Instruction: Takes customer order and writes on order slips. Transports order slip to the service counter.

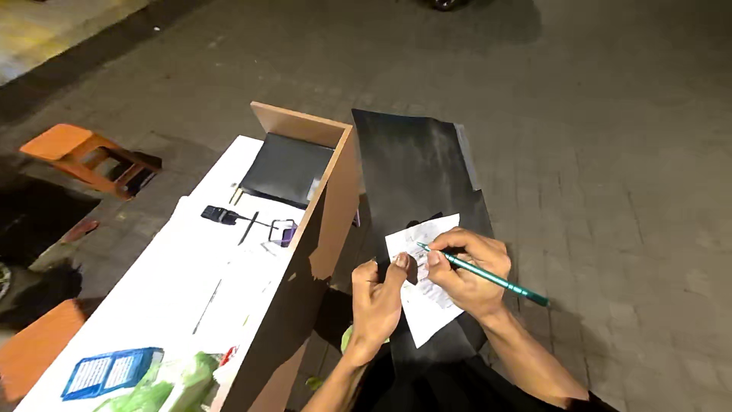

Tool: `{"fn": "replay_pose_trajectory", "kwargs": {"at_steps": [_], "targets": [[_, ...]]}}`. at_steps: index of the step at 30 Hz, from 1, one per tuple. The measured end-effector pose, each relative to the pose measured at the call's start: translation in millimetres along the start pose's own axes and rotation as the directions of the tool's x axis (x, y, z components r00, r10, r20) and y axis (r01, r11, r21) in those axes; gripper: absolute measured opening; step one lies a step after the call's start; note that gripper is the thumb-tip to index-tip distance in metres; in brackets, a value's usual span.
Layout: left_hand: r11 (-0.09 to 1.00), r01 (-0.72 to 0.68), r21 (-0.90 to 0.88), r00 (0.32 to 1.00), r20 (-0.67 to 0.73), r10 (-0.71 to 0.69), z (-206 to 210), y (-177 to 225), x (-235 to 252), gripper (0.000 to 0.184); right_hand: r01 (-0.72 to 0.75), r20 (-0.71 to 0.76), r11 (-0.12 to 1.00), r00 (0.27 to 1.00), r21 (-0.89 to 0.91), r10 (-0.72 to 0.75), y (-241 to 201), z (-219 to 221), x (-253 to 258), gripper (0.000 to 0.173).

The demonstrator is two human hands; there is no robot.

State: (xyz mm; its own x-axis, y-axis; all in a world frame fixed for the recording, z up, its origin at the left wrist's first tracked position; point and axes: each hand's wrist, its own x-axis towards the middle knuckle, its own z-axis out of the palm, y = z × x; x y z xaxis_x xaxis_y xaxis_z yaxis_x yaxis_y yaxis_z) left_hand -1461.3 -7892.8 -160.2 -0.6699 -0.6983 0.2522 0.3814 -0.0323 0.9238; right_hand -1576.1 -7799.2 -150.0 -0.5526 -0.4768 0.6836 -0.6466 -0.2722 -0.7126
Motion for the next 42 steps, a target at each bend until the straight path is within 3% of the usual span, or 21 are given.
{"fn": "replay_pose_trajectory", "kwargs": {"at_steps": [7,14,20,32,42], "targets": [[1.000,0.007,0.004,0.999,0.048,-0.007,-7.2,-22.4,126.9,0.028,0.040,-0.052,0.999,0.998,-0.011,-0.041,77.2,27.7,91.0,0.016],[1.000,-0.020,0.021,0.999,0.047,0.019,5.4,-58.3,215.4,0.026,0.008,-0.040,0.998,0.999,-0.069,-0.011,148.0,27.9,157.8,0.017],[1.000,-0.021,0.020,0.999,0.031,0.021,38.2,-95.4,287.4,0.026,-0.036,-0.003,0.999,0.999,-0.011,0.036,217.1,5.5,215.7,0.017],[0.998,-0.043,0.047,0.996,-0.074,0.046,146.9,-163.6,442.7,0.028,-0.036,0.012,0.985,0.999,0.169,0.035,362.7,-67.4,352.0,0.014],[0.988,-0.091,0.126,0.981,-0.158,0.111,153.7,-206.8,553.4,0.025,-0.059,0.054,0.987,0.997,0.146,0.051,451.5,-50.3,443.6,0.013]]}}
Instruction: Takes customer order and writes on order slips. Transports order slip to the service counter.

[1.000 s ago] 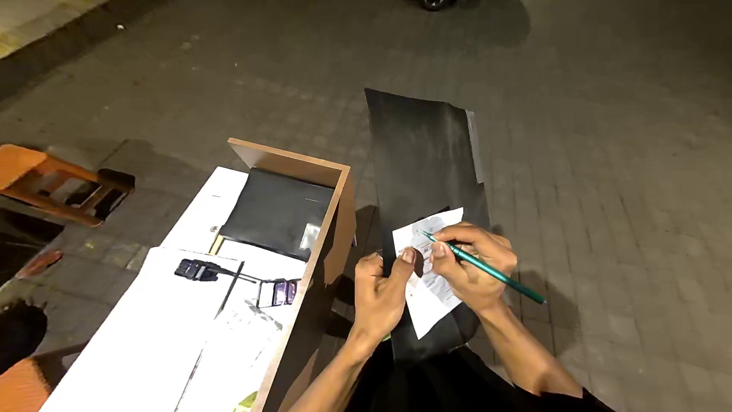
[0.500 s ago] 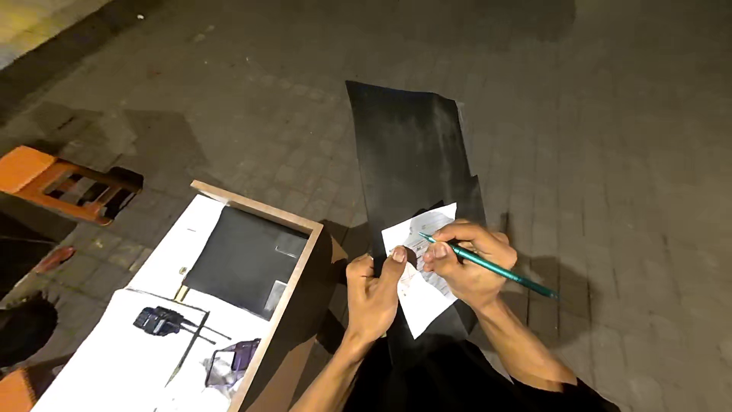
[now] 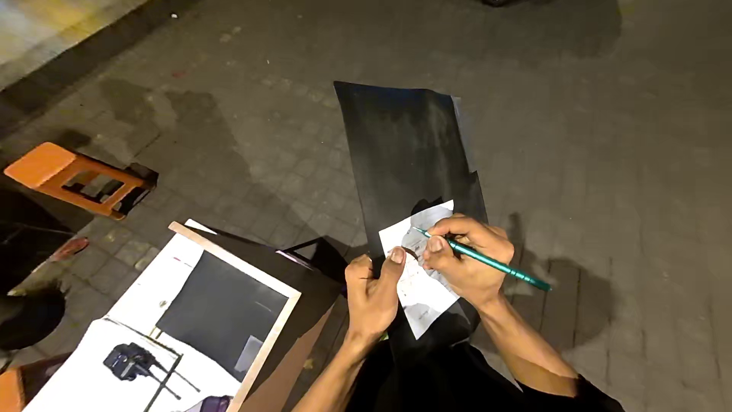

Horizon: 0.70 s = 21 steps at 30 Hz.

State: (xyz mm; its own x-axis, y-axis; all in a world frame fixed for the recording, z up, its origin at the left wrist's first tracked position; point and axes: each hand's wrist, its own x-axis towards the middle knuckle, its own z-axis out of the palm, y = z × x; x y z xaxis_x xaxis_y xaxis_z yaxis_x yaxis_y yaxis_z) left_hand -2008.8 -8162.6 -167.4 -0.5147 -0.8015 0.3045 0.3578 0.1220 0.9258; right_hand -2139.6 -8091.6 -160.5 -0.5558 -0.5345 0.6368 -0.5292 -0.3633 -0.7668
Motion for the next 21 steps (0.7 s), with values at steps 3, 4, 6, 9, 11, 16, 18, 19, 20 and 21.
{"fn": "replay_pose_trajectory", "kwargs": {"at_steps": [3,4,6,9,11,16,18,19,20,21], "targets": [[1.000,0.020,0.024,0.999,-0.040,-0.019,-3.4,-19.9,38.6,0.027,-0.031,0.035,0.999,0.999,0.017,0.030,33.7,12.7,29.3,0.013],[0.999,0.032,0.023,0.998,-0.056,-0.031,-6.7,-25.6,53.2,0.027,-0.052,0.063,0.998,0.997,0.042,0.049,45.3,19.0,40.6,0.012],[0.998,0.059,0.038,0.994,-0.093,-0.055,-15.8,-38.0,84.1,0.027,-0.106,0.100,0.980,0.991,0.168,0.090,70.2,34.9,64.3,0.007],[0.996,0.083,0.034,0.988,-0.134,-0.078,-39.2,-56.4,139.1,0.028,-0.084,0.020,0.947,0.996,0.309,0.082,112.1,70.5,105.8,0.015],[0.991,0.134,0.008,0.970,-0.207,-0.129,-58.1,-63.2,179.2,0.031,-0.033,-0.030,0.986,0.999,0.161,0.039,140.0,95.3,143.4,0.029],[0.987,0.154,0.039,0.936,-0.325,-0.133,-120.8,-70.5,257.7,0.029,0.000,0.323,0.994,0.946,-0.110,0.036,190.9,172.5,223.3,0.051],[0.987,0.113,0.112,0.922,-0.382,-0.062,-146.3,-77.7,283.4,0.032,-0.102,0.425,0.995,0.899,-0.020,0.100,204.2,212.3,241.9,0.048],[0.985,0.085,0.153,0.912,-0.410,-0.015,-159.7,-81.7,295.0,0.034,-0.172,0.455,0.985,0.878,0.016,0.146,209.9,234.6,249.5,0.044],[0.980,0.060,0.189,0.898,-0.438,0.029,-174.4,-85.4,306.6,0.034,-0.230,0.498,0.972,0.848,0.037,0.182,216.3,257.5,257.9,0.040],[0.974,0.053,0.219,0.882,-0.468,0.057,-189.3,-88.4,316.8,0.034,-0.274,0.545,0.960,0.814,0.053,0.202,222.8,280.1,266.7,0.035]]}}
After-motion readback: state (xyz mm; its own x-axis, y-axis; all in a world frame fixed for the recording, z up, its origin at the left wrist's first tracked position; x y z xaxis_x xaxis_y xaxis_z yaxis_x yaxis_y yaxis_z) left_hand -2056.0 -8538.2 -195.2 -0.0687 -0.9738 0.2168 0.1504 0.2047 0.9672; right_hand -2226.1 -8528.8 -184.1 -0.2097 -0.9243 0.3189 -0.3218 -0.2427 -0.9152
